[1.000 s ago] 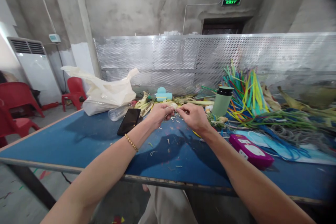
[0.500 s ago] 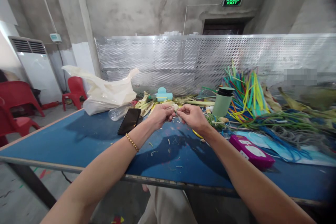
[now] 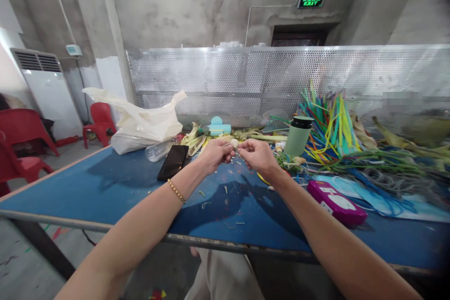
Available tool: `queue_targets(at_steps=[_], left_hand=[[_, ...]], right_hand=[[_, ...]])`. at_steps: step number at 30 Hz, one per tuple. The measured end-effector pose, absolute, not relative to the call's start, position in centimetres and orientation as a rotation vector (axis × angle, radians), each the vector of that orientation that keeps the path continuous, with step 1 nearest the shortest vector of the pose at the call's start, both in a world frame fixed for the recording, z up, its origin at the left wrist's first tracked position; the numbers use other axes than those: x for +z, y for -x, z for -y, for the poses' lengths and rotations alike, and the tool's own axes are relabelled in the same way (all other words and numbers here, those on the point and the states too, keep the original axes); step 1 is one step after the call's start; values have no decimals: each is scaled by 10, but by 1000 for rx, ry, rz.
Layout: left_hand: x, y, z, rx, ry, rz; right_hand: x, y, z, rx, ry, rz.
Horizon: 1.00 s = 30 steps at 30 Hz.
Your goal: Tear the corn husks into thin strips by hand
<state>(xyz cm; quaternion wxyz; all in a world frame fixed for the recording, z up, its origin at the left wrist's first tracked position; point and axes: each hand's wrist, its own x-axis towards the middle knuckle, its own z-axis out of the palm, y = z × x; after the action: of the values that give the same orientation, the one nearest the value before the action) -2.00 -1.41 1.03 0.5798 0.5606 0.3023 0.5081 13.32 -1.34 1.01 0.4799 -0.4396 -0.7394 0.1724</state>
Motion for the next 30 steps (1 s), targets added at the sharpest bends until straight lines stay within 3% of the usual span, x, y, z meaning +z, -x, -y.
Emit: queue_targets(at_steps=[15,30], left_hand=[[-1,25,0,1285,-1657,-779],[5,19,8,1304,-1418,-726]], right_hand=[[13,-133,16,349,1041,1817],[17,-135,19,331,1074,1853]])
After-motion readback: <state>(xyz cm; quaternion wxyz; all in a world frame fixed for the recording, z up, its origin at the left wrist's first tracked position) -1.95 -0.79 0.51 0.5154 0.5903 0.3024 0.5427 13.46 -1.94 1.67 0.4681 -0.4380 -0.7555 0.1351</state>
